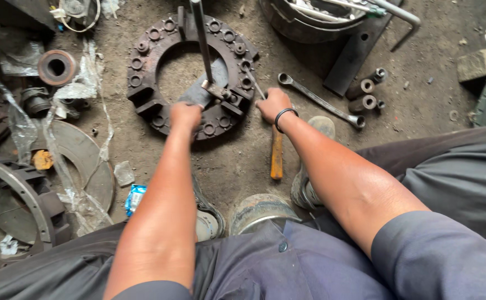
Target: The person uses a hammer and a metal rod to strike and adjust a bolt on a large, circular metal component. They repeatedly hit the rod with the hammer to drive the bolt into the part, occasionally repositioning the rod and the component.
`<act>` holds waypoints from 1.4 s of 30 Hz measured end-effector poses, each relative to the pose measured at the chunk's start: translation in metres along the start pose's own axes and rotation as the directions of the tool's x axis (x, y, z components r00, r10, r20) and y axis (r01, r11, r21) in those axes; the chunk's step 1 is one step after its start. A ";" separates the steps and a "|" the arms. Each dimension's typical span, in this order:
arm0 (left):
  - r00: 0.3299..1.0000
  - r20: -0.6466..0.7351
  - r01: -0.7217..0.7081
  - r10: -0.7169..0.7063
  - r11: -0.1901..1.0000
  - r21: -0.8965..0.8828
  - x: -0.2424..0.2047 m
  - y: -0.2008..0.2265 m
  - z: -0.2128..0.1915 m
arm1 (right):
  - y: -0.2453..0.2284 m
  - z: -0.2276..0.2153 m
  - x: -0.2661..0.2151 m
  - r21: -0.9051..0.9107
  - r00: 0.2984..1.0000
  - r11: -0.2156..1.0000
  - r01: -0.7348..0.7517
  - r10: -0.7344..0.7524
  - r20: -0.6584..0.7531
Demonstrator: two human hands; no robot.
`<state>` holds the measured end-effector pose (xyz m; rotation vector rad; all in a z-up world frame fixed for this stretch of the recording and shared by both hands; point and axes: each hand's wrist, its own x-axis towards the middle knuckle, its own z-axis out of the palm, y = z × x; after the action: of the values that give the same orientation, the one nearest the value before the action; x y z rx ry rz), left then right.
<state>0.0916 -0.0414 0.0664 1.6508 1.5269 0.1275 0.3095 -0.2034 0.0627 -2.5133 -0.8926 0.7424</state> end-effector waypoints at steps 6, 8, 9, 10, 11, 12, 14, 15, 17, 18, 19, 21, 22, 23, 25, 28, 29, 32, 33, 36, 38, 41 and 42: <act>0.968 0.224 -0.124 0.116 0.992 0.023 -0.010 -0.029 0.077 | 0.006 -0.017 -0.043 -0.112 0.871 0.990 -0.082 0.126 0.475; 0.950 0.255 -0.197 0.181 0.980 0.037 -0.011 -0.023 0.084 | 0.007 -0.021 -0.048 -0.224 0.846 0.974 -0.040 0.152 0.511; 0.951 0.260 -0.193 0.167 0.978 0.074 -0.014 -0.019 0.084 | 0.008 -0.021 -0.050 -0.249 0.867 0.967 0.060 0.074 0.494; 0.952 0.264 -0.188 0.154 0.976 0.111 -0.017 -0.013 0.084 | 0.009 -0.021 -0.051 -0.275 0.878 0.948 0.157 -0.007 0.478; 0.953 0.267 -0.184 0.139 0.971 0.150 -0.020 -0.008 0.083 | 0.009 -0.021 -0.051 -0.300 0.880 0.920 0.252 -0.089 0.466; 0.963 0.250 -0.138 0.100 0.981 0.140 -0.023 -0.002 0.082 | 0.008 -0.023 -0.051 -0.301 0.874 0.933 0.198 -0.029 0.484; 0.975 0.221 -0.045 0.018 0.992 0.118 -0.028 0.005 0.084 | 0.006 -0.028 -0.054 -0.307 0.849 0.948 0.084 0.093 0.521; 0.976 0.217 -0.043 0.018 0.993 0.111 -0.028 0.006 0.084 | 0.004 -0.031 -0.053 -0.297 0.847 0.952 0.075 0.097 0.522; 0.979 0.206 -0.036 0.014 0.994 0.101 -0.024 0.003 0.085 | 0.002 -0.034 -0.053 -0.275 0.843 0.960 0.056 0.102 0.528; 0.969 0.243 0.025 -0.033 0.999 0.035 -0.022 0.000 0.087 | 0.002 -0.033 -0.053 -0.273 0.844 0.961 0.046 0.109 0.525; 0.956 0.283 0.089 -0.077 0.996 -0.028 -0.020 -0.005 0.089 | 0.003 -0.032 -0.053 -0.270 0.845 0.962 0.036 0.115 0.523; 0.921 0.364 0.213 -0.136 0.960 -0.183 -0.013 -0.013 0.097 | 0.007 -0.030 -0.051 -0.257 0.845 0.966 0.024 0.118 0.522; 0.903 0.404 0.274 -0.150 0.922 -0.272 -0.009 -0.019 0.101 | 0.009 -0.028 -0.051 -0.246 0.845 0.969 0.022 0.114 0.523; 0.882 0.443 0.336 -0.160 0.873 -0.354 -0.004 -0.024 0.104 | 0.010 -0.026 -0.050 -0.234 0.845 0.972 0.019 0.110 0.524; 0.870 0.464 0.368 -0.168 0.847 -0.383 0.003 -0.032 0.109 | 0.011 -0.025 -0.048 -0.184 0.823 0.982 -0.049 0.144 0.549; 0.860 0.480 0.392 -0.175 0.829 -0.400 0.008 -0.038 0.112 | 0.010 -0.022 -0.045 -0.112 0.793 0.988 -0.105 0.152 0.590; 0.858 0.482 0.396 -0.177 0.826 -0.402 0.009 -0.038 0.112 | 0.010 -0.021 -0.043 -0.090 0.784 0.989 -0.116 0.146 0.604; 0.858 0.485 0.395 -0.172 0.823 -0.407 0.009 -0.039 0.111 | 0.010 -0.017 -0.040 -0.024 0.783 0.992 -0.120 0.110 0.613; 0.854 0.491 0.398 -0.171 0.823 -0.406 0.009 -0.038 0.110 | 0.009 -0.015 -0.038 -0.010 0.782 0.992 -0.124 0.104 0.614; 0.857 0.485 0.394 -0.176 0.829 -0.396 0.006 -0.033 0.105 | 0.008 -0.011 -0.037 0.014 0.779 0.992 -0.126 0.090 0.621; 0.874 0.449 0.378 -0.188 0.843 -0.382 0.001 -0.025 0.103 | 0.010 -0.009 -0.038 0.011 0.772 0.993 -0.117 0.084 0.630; 0.943 0.260 0.308 -0.209 0.847 -0.434 -0.011 -0.005 0.098 | 0.011 -0.005 -0.038 -0.004 0.787 0.996 -0.087 0.072 0.612; 0.948 0.240 0.294 -0.207 0.856 -0.425 -0.016 0.001 0.093 | 0.011 -0.005 -0.038 -0.027 0.790 0.997 -0.068 0.070 0.609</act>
<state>0.1438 -0.1018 0.0161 1.0494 1.4215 0.1706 0.2927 -0.2380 0.0748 -2.3312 -0.9902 1.6404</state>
